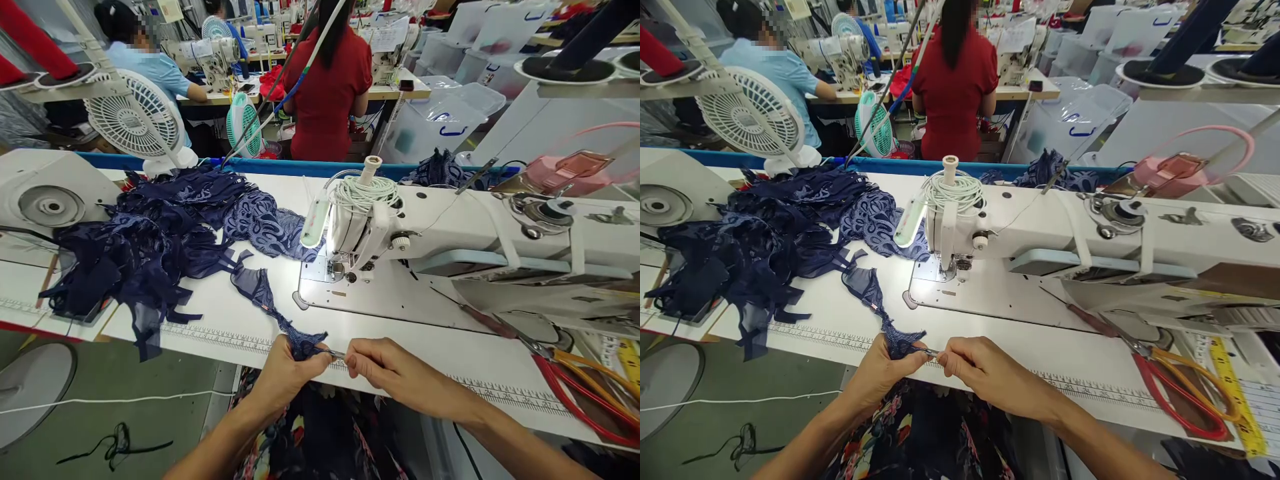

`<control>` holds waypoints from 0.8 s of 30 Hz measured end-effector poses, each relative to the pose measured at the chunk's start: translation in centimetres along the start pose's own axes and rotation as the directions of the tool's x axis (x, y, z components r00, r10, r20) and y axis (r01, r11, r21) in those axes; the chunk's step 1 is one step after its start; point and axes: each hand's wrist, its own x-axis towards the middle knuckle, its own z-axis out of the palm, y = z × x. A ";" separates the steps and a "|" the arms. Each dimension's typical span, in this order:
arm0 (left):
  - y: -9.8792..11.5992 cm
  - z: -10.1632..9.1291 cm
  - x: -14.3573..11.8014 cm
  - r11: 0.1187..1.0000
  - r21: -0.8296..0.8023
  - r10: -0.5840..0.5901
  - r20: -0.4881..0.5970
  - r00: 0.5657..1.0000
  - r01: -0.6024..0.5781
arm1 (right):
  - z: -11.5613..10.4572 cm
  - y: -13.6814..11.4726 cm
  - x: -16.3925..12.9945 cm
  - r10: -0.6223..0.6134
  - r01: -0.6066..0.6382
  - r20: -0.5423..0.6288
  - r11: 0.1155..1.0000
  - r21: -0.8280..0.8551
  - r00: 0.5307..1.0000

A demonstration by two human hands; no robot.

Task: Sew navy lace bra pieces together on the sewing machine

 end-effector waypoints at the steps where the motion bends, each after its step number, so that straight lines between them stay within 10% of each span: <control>1: 0.0 0.0 0.0 1.000 0.008 0.003 -0.003 1.000 -0.003 | 0.0 0.0 0.0 -0.001 0.001 -0.002 1.000 -0.004 1.000; 24: -0.1 0.5 0.1 0.999 -0.029 -0.040 0.058 0.998 0.042 | 1.8 -0.4 1.8 -0.042 0.088 -0.244 0.979 0.182 0.969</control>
